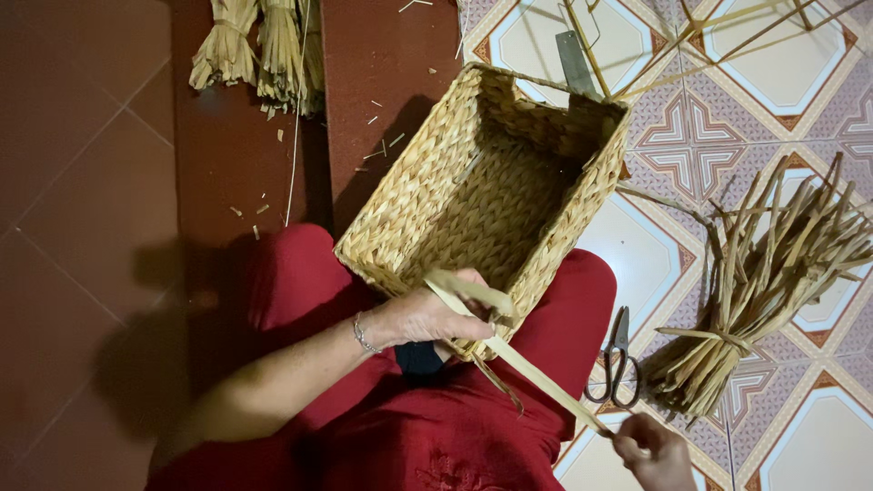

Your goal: The person weaves a rectangular basket using dried palm leaves, interlacing strips through the existing weave and trimming excess with scissors. The basket is rotated and adjusted during the process.

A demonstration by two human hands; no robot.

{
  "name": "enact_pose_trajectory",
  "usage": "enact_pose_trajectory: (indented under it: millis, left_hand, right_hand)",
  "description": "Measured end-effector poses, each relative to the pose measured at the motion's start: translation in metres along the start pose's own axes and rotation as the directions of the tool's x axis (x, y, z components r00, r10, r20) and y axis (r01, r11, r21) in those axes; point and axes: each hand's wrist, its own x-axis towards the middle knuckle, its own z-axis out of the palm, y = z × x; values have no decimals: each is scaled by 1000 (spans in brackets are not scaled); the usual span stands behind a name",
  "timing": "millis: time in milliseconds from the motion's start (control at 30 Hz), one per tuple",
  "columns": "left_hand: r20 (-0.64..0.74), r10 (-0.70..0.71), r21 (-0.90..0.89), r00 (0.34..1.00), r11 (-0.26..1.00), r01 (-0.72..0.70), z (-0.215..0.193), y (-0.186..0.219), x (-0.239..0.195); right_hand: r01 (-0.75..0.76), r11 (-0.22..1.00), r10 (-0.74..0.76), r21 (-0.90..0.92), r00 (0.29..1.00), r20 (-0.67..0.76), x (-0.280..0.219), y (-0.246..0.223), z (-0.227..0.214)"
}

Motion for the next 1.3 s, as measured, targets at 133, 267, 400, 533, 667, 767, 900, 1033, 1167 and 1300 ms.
enact_pose_trajectory:
  millis: [133,267,400,533,667,767,900,1033,1167,1300]
  left_hand:
    - [-57,-96,86,994,991,101,4,5,-3]
    - [-43,14,66,999,998,-12,10,3,-5]
    - [-46,115,172,992,980,-106,16,0,-8]
    - [-114,193,394,975,909,-134,24,5,-15]
    - [-192,497,657,846,705,-265,35,19,-24]
    - [-220,554,730,803,640,-242,42,30,-26]
    - [-245,518,731,819,654,-196,47,36,-29]
    - [-191,526,801,829,571,-178,51,34,-30]
    - [-127,508,920,852,382,-90,60,22,-37]
    - [-87,571,959,816,271,-88,65,20,-39]
  right_hand:
    - [-165,982,153,-88,981,-123,4,63,-13]
    - [-325,856,288,-401,946,-151,6,86,-27]
    - [-392,774,399,-496,912,-98,6,88,-25]
    - [-276,792,245,-544,961,-130,1,79,-16]
    - [129,788,-369,-602,882,-294,3,20,-10]
    - [411,794,-579,-447,735,-352,4,-63,6]
    - [751,656,-753,-72,644,-135,-12,-179,46]
    - [789,614,-786,20,613,-78,-13,-251,65]
    - [836,547,-831,-38,536,-151,-6,-257,78]
    - [844,536,-832,-11,526,-177,-10,-241,96]
